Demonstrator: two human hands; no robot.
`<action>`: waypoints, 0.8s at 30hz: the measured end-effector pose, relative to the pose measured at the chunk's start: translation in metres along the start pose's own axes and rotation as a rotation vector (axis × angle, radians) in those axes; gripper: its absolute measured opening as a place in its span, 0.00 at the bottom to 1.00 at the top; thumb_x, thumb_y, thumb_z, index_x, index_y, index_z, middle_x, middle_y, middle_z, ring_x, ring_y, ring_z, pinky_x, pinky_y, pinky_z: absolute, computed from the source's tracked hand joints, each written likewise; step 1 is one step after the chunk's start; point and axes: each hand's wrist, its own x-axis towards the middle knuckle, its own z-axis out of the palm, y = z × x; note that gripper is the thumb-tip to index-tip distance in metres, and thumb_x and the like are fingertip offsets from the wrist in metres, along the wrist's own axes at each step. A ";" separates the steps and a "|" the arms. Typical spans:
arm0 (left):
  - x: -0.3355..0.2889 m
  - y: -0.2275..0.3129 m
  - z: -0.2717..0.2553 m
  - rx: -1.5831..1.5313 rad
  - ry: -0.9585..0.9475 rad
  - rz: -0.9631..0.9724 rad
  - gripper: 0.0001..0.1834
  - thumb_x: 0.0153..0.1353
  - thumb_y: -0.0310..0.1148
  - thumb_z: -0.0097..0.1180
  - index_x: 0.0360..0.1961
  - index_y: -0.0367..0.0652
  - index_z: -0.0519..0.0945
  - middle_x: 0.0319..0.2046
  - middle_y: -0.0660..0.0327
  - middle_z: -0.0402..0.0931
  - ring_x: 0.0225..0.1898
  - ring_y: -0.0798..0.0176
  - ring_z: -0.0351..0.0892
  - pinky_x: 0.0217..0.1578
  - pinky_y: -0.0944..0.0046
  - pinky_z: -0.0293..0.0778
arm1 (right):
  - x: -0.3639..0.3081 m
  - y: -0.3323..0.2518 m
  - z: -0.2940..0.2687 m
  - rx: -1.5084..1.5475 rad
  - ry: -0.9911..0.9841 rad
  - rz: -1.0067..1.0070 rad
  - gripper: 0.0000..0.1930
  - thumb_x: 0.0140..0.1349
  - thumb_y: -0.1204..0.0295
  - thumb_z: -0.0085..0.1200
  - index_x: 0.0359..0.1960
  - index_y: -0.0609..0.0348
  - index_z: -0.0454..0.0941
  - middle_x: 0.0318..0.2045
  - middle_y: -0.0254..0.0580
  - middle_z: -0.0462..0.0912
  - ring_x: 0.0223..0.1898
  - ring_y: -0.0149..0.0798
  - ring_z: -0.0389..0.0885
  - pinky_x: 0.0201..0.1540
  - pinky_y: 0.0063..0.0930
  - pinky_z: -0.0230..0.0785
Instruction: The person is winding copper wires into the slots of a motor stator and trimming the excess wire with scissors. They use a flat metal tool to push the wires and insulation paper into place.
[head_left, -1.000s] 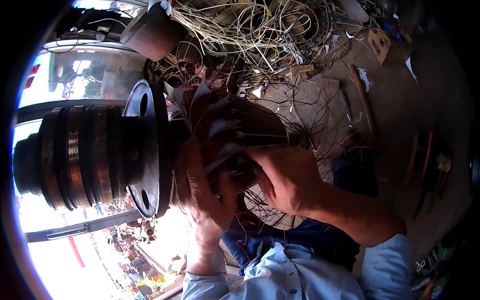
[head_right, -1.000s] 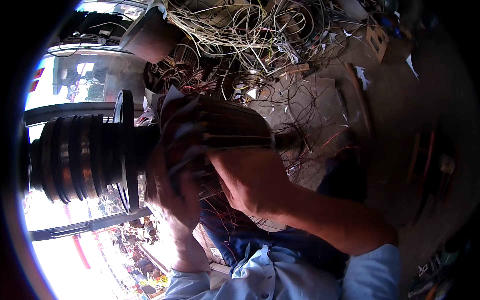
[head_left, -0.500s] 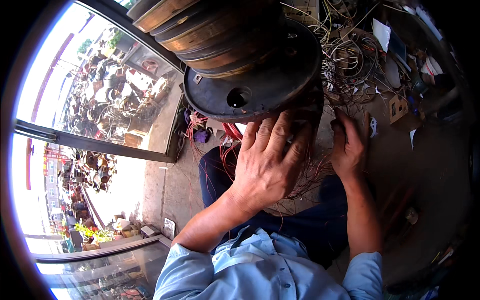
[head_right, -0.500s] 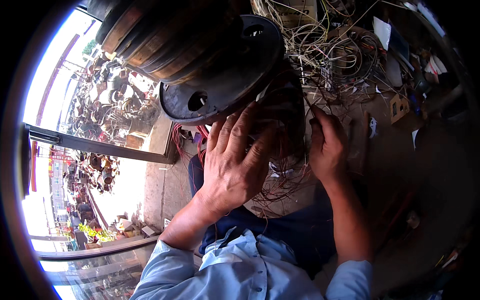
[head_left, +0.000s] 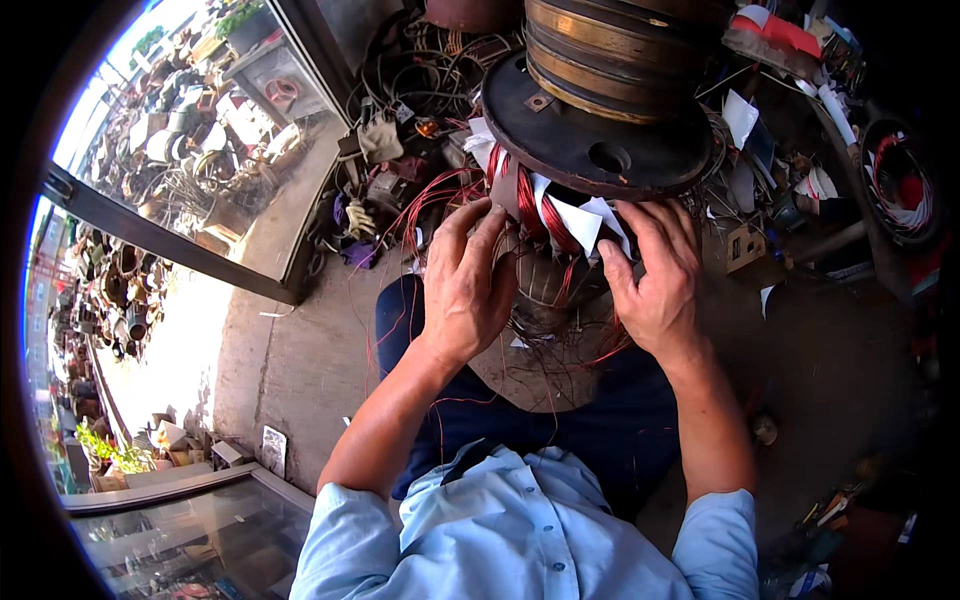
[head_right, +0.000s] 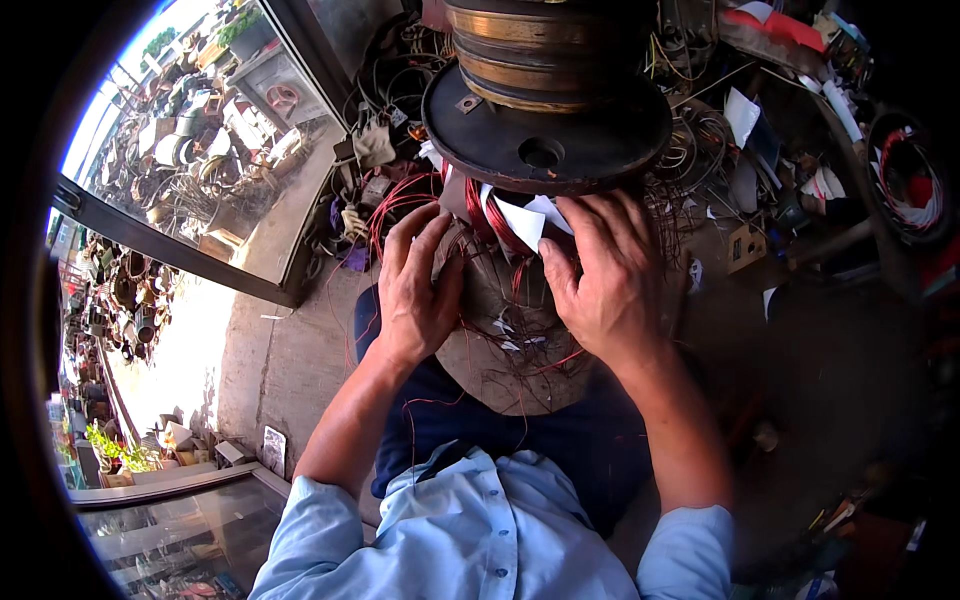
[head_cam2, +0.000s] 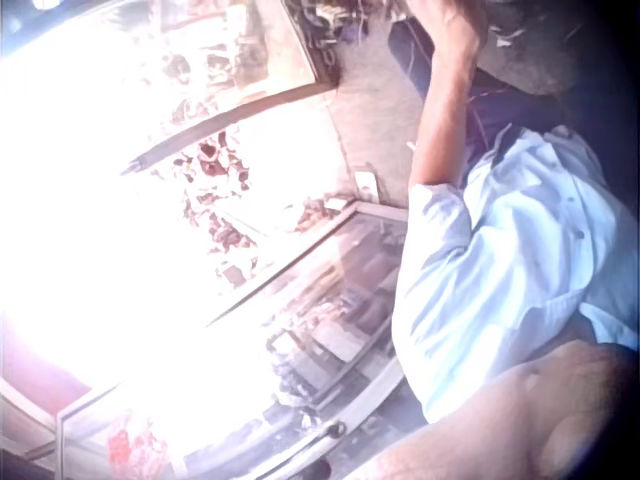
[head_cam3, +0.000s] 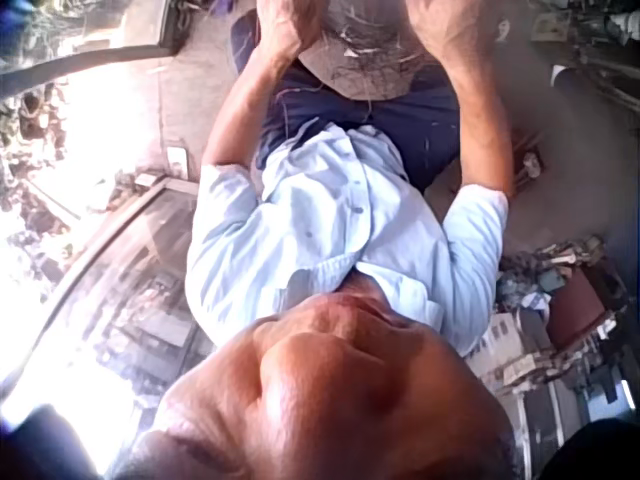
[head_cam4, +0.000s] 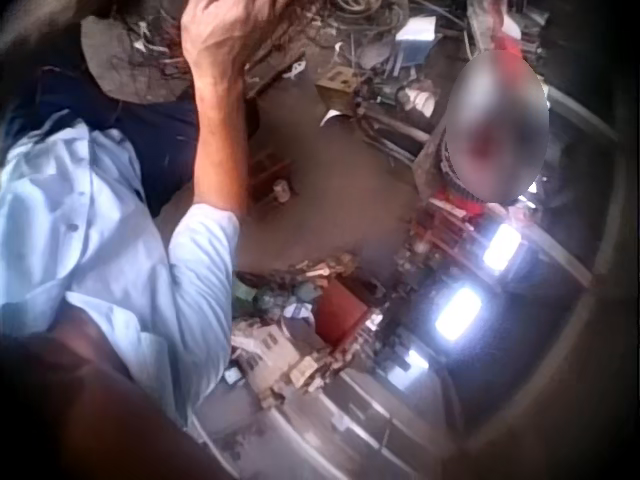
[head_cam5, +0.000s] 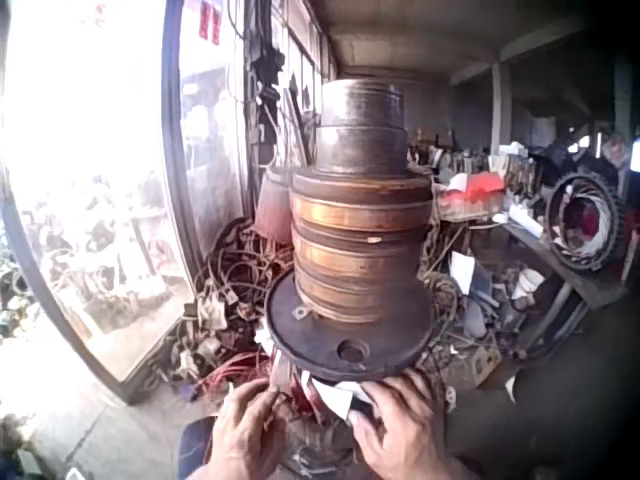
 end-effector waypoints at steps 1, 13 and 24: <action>0.000 -0.003 0.000 -0.038 -0.061 -0.024 0.29 0.61 0.19 0.62 0.65 0.39 0.77 0.64 0.43 0.72 0.61 0.39 0.77 0.59 0.49 0.77 | 0.005 -0.007 0.005 -0.011 -0.031 0.014 0.24 0.60 0.70 0.69 0.57 0.65 0.81 0.54 0.51 0.83 0.60 0.57 0.77 0.65 0.51 0.67; -0.007 -0.004 0.019 -0.286 0.004 -0.250 0.39 0.63 0.28 0.64 0.75 0.36 0.65 0.74 0.42 0.61 0.74 0.38 0.62 0.73 0.45 0.62 | 0.009 -0.009 0.028 -0.242 -0.056 -0.055 0.25 0.57 0.65 0.70 0.57 0.56 0.83 0.56 0.45 0.83 0.60 0.56 0.76 0.64 0.55 0.61; 0.018 -0.023 -0.001 -0.259 0.049 0.017 0.25 0.57 0.25 0.66 0.58 0.39 0.81 0.60 0.49 0.77 0.62 0.43 0.76 0.61 0.46 0.70 | 0.033 -0.036 0.043 -0.336 -0.123 0.007 0.17 0.59 0.68 0.69 0.48 0.60 0.84 0.47 0.48 0.87 0.51 0.56 0.83 0.59 0.49 0.69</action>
